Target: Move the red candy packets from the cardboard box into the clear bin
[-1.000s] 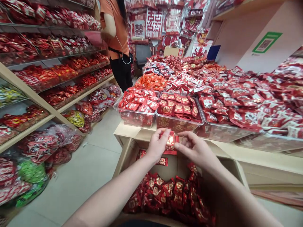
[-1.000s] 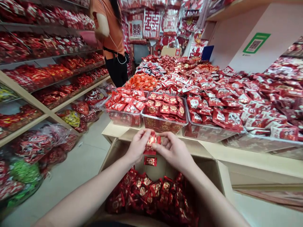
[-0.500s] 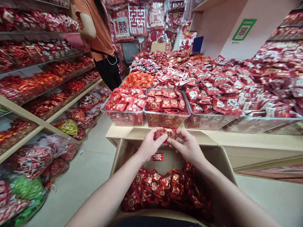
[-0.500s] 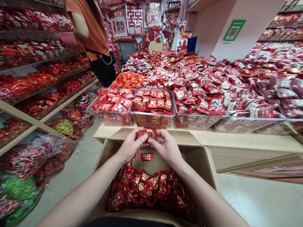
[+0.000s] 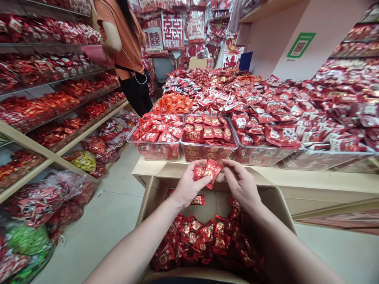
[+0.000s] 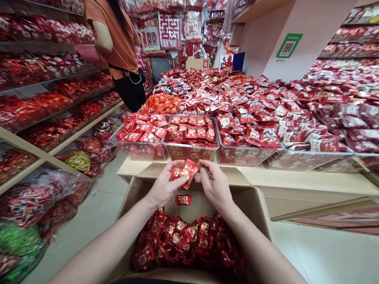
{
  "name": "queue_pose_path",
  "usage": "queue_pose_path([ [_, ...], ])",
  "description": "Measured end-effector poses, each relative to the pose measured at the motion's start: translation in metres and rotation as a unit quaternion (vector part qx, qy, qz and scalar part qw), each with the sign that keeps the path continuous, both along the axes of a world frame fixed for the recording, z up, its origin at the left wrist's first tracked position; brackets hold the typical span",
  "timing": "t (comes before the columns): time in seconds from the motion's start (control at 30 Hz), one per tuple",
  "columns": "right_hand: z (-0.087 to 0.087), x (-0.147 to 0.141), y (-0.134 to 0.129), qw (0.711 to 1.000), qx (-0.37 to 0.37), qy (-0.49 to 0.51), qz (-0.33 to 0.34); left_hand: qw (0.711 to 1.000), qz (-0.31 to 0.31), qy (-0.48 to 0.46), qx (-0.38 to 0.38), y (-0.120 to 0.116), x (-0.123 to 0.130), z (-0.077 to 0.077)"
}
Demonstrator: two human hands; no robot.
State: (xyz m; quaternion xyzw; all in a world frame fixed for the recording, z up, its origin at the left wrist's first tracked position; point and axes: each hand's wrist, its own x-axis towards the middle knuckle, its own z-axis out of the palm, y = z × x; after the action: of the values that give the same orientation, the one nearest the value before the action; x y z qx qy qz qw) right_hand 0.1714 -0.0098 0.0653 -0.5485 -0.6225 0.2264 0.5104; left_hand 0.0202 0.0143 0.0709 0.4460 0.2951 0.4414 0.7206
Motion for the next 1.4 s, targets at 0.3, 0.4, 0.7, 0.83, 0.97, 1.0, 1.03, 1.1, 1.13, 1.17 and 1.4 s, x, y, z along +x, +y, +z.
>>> queue_pose_path([
  [0.3,0.009,0.0,-0.003,0.996,-0.043,0.06,0.045,0.998,-0.044,-0.037,0.025,-0.006,0.002,-0.004],
  [0.4,0.01,0.002,-0.002,0.988,-0.098,0.111,0.036,0.997,-0.043,-0.063,0.004,-0.006,0.001,0.0],
  [0.7,0.012,0.013,0.002,0.972,-0.13,0.181,0.074,0.995,-0.074,-0.06,-0.012,-0.003,-0.001,0.011],
  [0.83,0.013,0.018,0.004,0.969,-0.096,0.229,0.004,1.0,-0.002,-0.013,-0.017,0.005,-0.001,0.01],
  [0.97,0.014,0.011,0.0,0.993,0.018,0.112,-0.027,1.0,-0.002,0.015,-0.024,0.003,0.002,0.007],
  [1.0,0.015,0.009,-0.002,0.997,0.054,0.055,-0.017,0.999,-0.014,0.011,-0.032,0.002,0.002,0.007],
  [1.03,0.014,0.005,-0.004,0.996,0.09,0.003,-0.001,0.999,-0.023,0.005,-0.043,0.001,0.003,0.006],
  [1.1,0.013,-0.001,-0.007,0.988,0.136,-0.06,0.03,0.997,-0.033,-0.007,-0.068,0.0,0.004,0.006],
  [1.13,0.012,-0.004,-0.009,0.987,0.139,-0.067,0.034,0.997,-0.03,-0.007,-0.077,0.001,0.004,0.005],
  [1.17,0.011,-0.006,-0.01,0.99,0.128,-0.059,0.03,0.996,-0.023,-0.001,-0.081,0.001,0.004,0.004],
  [1.4,0.014,0.005,-0.008,0.972,-0.096,0.198,0.083,0.996,-0.019,0.086,0.0,0.001,0.003,0.001],
])
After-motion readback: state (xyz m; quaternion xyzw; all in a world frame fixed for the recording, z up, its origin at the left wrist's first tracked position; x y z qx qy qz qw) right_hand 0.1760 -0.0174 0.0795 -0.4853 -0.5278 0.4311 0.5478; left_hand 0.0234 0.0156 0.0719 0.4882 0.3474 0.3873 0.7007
